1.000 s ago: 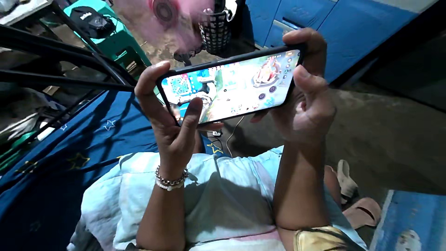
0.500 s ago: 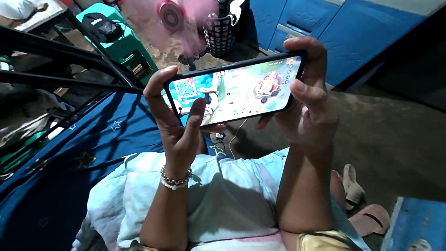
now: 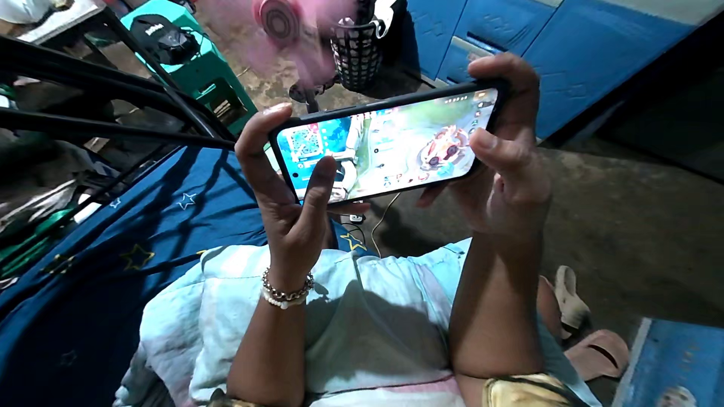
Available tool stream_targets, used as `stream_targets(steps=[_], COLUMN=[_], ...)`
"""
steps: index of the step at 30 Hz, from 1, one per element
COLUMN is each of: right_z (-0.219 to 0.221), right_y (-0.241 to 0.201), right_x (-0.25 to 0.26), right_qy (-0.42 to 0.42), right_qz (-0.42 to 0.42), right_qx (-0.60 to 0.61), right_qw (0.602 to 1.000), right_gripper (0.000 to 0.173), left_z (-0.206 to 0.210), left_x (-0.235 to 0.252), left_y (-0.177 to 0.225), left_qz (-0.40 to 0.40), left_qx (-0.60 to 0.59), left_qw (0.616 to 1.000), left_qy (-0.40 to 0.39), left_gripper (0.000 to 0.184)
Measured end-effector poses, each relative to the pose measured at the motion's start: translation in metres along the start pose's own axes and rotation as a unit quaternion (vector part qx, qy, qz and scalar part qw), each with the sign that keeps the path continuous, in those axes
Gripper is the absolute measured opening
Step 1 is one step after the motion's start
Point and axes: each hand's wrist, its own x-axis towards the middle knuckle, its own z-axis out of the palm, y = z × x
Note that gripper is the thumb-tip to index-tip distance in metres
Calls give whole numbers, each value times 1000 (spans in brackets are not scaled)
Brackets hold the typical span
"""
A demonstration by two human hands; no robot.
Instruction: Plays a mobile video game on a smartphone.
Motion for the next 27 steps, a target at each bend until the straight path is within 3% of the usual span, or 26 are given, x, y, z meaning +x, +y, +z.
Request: stream_targets(steps=[27], right_z=[-1], right_y=[0], right_x=[0], right_qy=[-4], right_qz=[-3], right_qx=[-3], right_qw=[1000], right_gripper=[42], left_z=[1], left_x=[-2], left_y=[2], left_qz=[-21], left_qx=[2], left_qw=[1000], left_qy=[9], left_gripper=[51])
